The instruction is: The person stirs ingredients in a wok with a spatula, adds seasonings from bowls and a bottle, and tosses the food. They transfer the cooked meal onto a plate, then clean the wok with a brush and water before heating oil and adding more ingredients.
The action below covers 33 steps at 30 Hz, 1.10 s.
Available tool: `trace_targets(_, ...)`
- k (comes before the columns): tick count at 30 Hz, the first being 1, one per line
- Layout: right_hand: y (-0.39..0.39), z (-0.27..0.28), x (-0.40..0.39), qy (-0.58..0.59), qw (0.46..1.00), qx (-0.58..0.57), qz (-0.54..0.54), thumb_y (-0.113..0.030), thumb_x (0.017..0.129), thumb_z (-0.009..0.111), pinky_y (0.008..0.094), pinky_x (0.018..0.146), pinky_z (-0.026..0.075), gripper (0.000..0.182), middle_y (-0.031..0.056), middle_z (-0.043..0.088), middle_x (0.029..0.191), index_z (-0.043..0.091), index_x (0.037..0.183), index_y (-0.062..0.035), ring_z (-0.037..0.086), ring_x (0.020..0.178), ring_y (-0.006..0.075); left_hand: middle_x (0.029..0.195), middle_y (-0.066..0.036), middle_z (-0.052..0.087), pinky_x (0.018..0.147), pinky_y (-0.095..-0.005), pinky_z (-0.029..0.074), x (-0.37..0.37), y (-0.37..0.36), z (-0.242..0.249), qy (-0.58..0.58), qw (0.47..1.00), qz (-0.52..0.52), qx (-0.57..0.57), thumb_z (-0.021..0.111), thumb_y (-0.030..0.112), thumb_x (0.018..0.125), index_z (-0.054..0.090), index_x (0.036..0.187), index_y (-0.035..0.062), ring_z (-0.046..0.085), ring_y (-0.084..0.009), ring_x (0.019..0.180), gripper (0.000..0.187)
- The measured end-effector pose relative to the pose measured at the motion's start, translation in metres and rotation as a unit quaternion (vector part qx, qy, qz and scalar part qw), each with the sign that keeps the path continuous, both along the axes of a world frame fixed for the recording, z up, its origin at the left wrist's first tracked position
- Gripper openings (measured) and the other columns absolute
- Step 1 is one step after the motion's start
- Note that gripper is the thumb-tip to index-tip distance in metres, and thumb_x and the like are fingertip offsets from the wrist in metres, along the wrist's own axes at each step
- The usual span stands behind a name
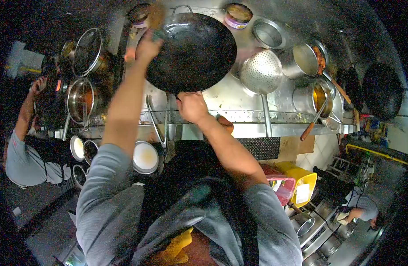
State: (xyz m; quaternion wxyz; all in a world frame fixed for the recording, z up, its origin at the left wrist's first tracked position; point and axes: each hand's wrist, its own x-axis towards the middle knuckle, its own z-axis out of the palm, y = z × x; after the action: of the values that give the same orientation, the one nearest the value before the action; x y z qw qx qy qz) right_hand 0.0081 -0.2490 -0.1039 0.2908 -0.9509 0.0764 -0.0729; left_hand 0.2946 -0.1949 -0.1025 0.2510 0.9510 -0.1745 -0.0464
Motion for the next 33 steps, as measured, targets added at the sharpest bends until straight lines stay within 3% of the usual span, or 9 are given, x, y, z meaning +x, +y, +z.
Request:
trace_targets(2, 0.0, 0.003, 0.001, -0.004, 1.0, 0.006, 0.004, -0.02, 0.086, 0.062, 0.0481, 0.08, 0.047, 0.016, 0.0176, 0.069, 0.084, 0.063, 0.082, -0.005, 0.066, 0.081, 0.0363, 0.121, -0.018, 0.066, 0.094, -0.0457, 0.049, -0.05, -0.035, -0.04, 0.099, 0.979, -0.136, 0.116, 0.072, 0.042, 0.081, 0.042, 0.147, 0.0186, 0.063, -0.0335, 0.112, 0.077)
trace_targets(3, -0.001, 0.004, 0.0, 0.007, 1.0, 0.004, 0.01, -0.02, 0.086, 0.062, 0.0482, 0.08, 0.047, 0.016, 0.0177, 0.069, 0.083, 0.063, 0.083, -0.0049, 0.066, 0.081, 0.0364, 0.123, -0.019, 0.065, 0.094, -0.0437, 0.049, -0.086, -0.041, -0.038, 0.307, 0.928, -0.205, -0.042, 0.075, 0.039, 0.078, 0.043, 0.147, 0.0214, 0.064, -0.0338, 0.111, 0.078)
trace_targets(8, -0.003, 0.007, 0.002, 0.027, 1.0, 0.0, 0.002, -0.02, 0.086, 0.062, 0.0483, 0.079, 0.047, 0.015, 0.0181, 0.069, 0.083, 0.063, 0.084, -0.0048, 0.066, 0.081, 0.0364, 0.116, -0.019, 0.067, 0.091, -0.0417, 0.051, -0.073, 0.013, 0.012, 0.106, 0.893, -0.41, 0.154, 0.077, 0.035, 0.079, 0.041, 0.147, 0.0368, 0.066, -0.0342, 0.101, 0.078)
trace_targets(10, -0.003, 0.007, 0.003, 0.044, 0.999, 0.01, 0.004, -0.02, 0.086, 0.062, 0.0482, 0.08, 0.047, 0.016, 0.0186, 0.069, 0.085, 0.063, 0.085, -0.0045, 0.066, 0.082, 0.0362, 0.114, -0.015, 0.068, 0.088, -0.0449, 0.052, 0.014, 0.041, 0.006, -0.004, 0.912, -0.239, 0.334, 0.067, 0.033, 0.086, 0.046, 0.143, 0.0296, 0.067, -0.0322, 0.104, 0.061)
trace_targets(14, -0.001, -0.002, 0.002, 0.038, 0.999, 0.014, 0.005, -0.02, 0.087, 0.062, 0.0482, 0.081, 0.047, 0.016, 0.0187, 0.069, 0.086, 0.063, 0.085, -0.0045, 0.067, 0.084, 0.0363, 0.121, -0.02, 0.065, 0.091, -0.0458, 0.049, 0.055, 0.072, 0.09, 0.004, 0.996, 0.074, 0.049, 0.062, 0.051, 0.088, 0.037, 0.15, 0.0258, 0.064, -0.0363, 0.11, 0.071)
trace_targets(19, -0.003, 0.007, 0.004, 0.063, 0.998, 0.014, 0.014, -0.02, 0.087, 0.061, 0.0483, 0.083, 0.047, 0.016, 0.0187, 0.069, 0.088, 0.063, 0.085, -0.0049, 0.066, 0.085, 0.0371, 0.125, -0.024, 0.062, 0.094, -0.042, 0.048, -0.018, 0.132, 0.017, -0.097, 0.957, 0.065, -0.265, 0.066, 0.044, 0.087, 0.04, 0.148, 0.0215, 0.061, -0.0427, 0.112, 0.07)
trace_targets(27, -0.004, 0.001, 0.004, 0.055, 0.997, -0.004, 0.044, -0.018, 0.087, 0.062, 0.0473, 0.084, 0.047, 0.013, 0.0176, 0.069, 0.091, 0.062, 0.088, -0.0051, 0.066, 0.088, 0.0367, 0.103, -0.027, 0.066, 0.083, -0.0492, 0.052, -0.192, 0.237, -0.097, 0.188, 0.959, 0.13, 0.17, 0.063, 0.044, 0.088, 0.019, 0.156, 0.0279, 0.066, -0.0428, 0.096, 0.083)
trace_targets(31, 0.001, 0.014, -0.012, -0.018, 0.999, 0.031, 0.04, -0.011, 0.085, 0.065, 0.0457, 0.089, 0.047, 0.026, 0.0178, 0.067, 0.105, 0.064, 0.109, -0.0043, 0.063, 0.099, 0.0357, 0.119, -0.026, 0.064, 0.086, -0.0484, 0.052, -0.204, 0.229, -0.096, 0.264, 0.931, 0.041, 0.247, 0.063, 0.042, 0.086, 0.009, 0.157, 0.0116, 0.066, -0.0391, 0.102, 0.094)
trace_targets(33, 0.007, 0.039, -0.039, -0.191, 0.981, 0.036, 0.024, -0.007, 0.082, 0.066, 0.0444, 0.095, 0.046, 0.038, 0.0184, 0.065, 0.109, 0.062, 0.12, -0.0039, 0.062, 0.099, 0.0365, 0.12, -0.025, 0.064, 0.088, -0.0478, 0.051, -0.198, 0.227, -0.1, 0.247, 0.936, 0.051, 0.245, 0.061, 0.038, 0.087, 0.017, 0.154, 0.009, 0.066, -0.0384, 0.104, 0.086)
